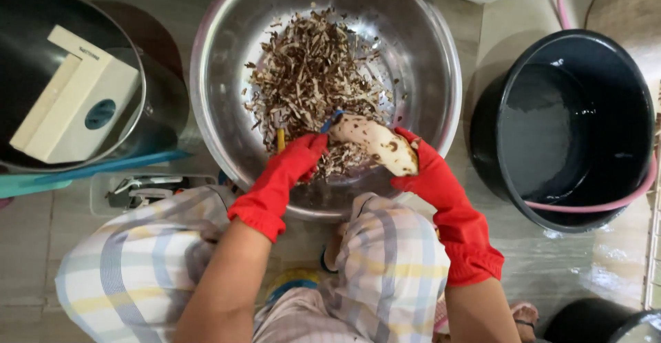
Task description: The person peels a long, light-colored root vegetable using a blue peeler, collecting the peels in a large metal bowl. They then pick up a second, darker root vegetable and continue peeling it over the same bowl.
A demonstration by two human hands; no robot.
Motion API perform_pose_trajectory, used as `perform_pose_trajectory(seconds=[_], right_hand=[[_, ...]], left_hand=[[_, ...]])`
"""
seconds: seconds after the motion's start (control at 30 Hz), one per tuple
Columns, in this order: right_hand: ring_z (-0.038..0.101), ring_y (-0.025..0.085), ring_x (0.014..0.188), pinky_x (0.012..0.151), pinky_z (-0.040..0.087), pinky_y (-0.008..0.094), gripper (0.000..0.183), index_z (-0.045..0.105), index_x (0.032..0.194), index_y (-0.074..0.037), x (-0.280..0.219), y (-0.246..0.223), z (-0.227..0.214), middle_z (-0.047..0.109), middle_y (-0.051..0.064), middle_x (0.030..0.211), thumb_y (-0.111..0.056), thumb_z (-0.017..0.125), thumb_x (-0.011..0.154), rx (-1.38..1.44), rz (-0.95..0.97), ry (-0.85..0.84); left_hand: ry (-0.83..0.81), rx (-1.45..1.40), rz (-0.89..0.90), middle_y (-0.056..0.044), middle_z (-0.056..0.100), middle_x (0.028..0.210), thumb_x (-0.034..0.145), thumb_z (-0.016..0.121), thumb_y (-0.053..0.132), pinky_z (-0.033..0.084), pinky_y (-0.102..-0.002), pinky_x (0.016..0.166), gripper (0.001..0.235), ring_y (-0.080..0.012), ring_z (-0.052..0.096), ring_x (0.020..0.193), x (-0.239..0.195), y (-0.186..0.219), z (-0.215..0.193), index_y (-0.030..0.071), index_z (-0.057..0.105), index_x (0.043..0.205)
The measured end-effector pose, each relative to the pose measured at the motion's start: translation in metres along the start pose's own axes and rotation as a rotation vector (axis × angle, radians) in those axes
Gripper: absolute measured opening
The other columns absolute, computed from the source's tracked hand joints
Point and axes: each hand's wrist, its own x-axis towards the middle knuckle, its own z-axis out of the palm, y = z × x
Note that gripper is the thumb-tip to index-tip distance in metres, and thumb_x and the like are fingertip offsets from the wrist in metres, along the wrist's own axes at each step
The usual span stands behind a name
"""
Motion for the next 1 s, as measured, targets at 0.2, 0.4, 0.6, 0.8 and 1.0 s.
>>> perform_pose_trajectory(seconds=[0.2,0.4,0.6,0.8,1.0], right_hand=[[0.061,0.017,0.125,0.108,0.046,0.032,0.104,0.056,0.147,-0.017,-0.002,-0.018,0.003,0.066,0.005,0.136,0.011,0.082,0.051,-0.067,0.093,0.091],[0.064,0.016,0.121,0.105,0.049,0.031,0.093,0.061,0.142,-0.020,-0.005,-0.014,0.008,0.068,0.004,0.134,-0.001,0.090,0.056,-0.164,0.113,0.159],[0.066,0.018,0.116,0.105,0.048,0.035,0.090,0.065,0.140,-0.024,-0.014,-0.042,0.024,0.071,0.003,0.127,-0.003,0.088,0.056,-0.227,0.196,0.178],[0.067,0.021,0.114,0.105,0.049,0.038,0.093,0.066,0.138,-0.027,-0.010,-0.046,0.020,0.072,0.004,0.125,-0.005,0.089,0.051,-0.318,0.203,0.155],[0.062,0.012,0.116,0.104,0.048,0.032,0.088,0.064,0.141,-0.021,-0.019,-0.018,0.016,0.070,0.004,0.130,0.001,0.086,0.058,-0.082,0.150,0.155]], left_hand=[[-0.027,0.109,0.157,-0.015,0.071,0.080,0.097,0.047,0.066,0.060,-0.043,0.071,0.058,-0.0270,0.071,0.063,-0.068,0.071,0.002,0.014,0.068,0.109],[-0.063,0.396,0.089,-0.017,0.071,0.125,0.098,0.026,0.066,0.049,-0.051,0.107,0.069,-0.0374,0.065,0.122,-0.106,0.113,0.004,0.017,0.061,0.133],[0.161,0.248,-0.014,-0.013,0.073,0.087,0.100,0.034,0.061,0.059,-0.042,0.082,0.059,-0.0301,0.074,0.080,0.022,-0.031,-0.008,0.014,0.065,0.119],[-0.086,0.247,0.178,-0.011,0.068,0.068,0.094,0.043,0.070,0.057,-0.037,0.075,0.060,-0.0246,0.071,0.057,-0.063,0.065,0.006,0.016,0.068,0.096],[-0.033,0.503,0.005,-0.016,0.071,0.123,0.099,0.030,0.061,0.047,-0.049,0.109,0.064,-0.0337,0.064,0.123,-0.021,0.027,-0.016,0.016,0.065,0.127]])
